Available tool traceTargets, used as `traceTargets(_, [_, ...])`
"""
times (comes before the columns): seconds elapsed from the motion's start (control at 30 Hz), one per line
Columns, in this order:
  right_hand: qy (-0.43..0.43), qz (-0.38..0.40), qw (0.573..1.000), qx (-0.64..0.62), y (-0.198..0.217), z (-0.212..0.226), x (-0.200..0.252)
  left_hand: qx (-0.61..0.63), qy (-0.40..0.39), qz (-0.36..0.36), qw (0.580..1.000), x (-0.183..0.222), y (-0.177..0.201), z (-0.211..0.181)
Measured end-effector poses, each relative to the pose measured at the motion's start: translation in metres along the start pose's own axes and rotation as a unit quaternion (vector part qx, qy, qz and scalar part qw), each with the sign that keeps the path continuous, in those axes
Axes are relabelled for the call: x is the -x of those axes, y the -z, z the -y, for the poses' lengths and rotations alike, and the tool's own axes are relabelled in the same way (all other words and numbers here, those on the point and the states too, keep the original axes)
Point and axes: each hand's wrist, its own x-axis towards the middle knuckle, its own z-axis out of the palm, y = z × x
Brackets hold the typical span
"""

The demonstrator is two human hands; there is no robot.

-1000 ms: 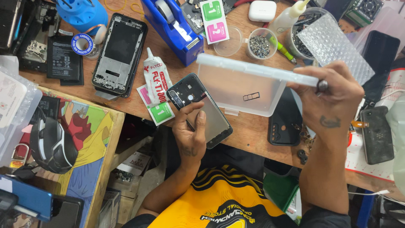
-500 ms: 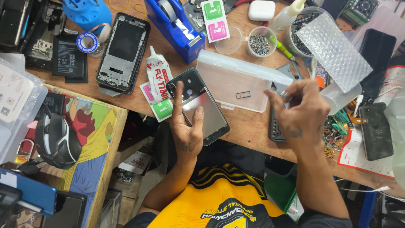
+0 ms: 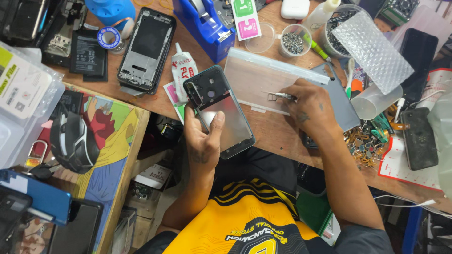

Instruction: The person holds a smartphone and uses a small screwdriver to remove screws from the back of the device. They continue to unscrew and remove components from the rear camera area while handling the phone with both hands.

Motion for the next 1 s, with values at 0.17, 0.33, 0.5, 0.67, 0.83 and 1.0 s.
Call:
traceTargets(0.17, [0.037,-0.030,0.999,0.019,0.003,0.006,0.005,0.166,-0.028,0.024,0.985,-0.007,-0.004,0.009])
traceTargets(0.33, [-0.080,-0.044,0.993,-0.077,0.014,0.022,0.036,0.268,0.030,0.042,0.962,-0.007,-0.002,0.013])
traceTargets(0.5, [-0.057,-0.058,0.911,-0.404,0.000,0.036,0.071,0.320,0.043,0.109,0.940,-0.004,-0.007,0.008])
traceTargets(0.67, [-0.021,-0.081,0.875,-0.477,-0.028,0.052,0.097,0.348,0.037,0.117,0.930,-0.001,-0.014,0.006])
traceTargets(0.83, [0.158,-0.172,0.925,-0.300,-0.057,0.068,0.102,0.403,0.036,0.059,0.912,-0.006,-0.018,0.009])
traceTargets(1.0, [0.244,-0.203,0.915,-0.248,-0.072,0.062,0.093,0.433,0.014,0.043,0.900,-0.003,-0.023,0.010])
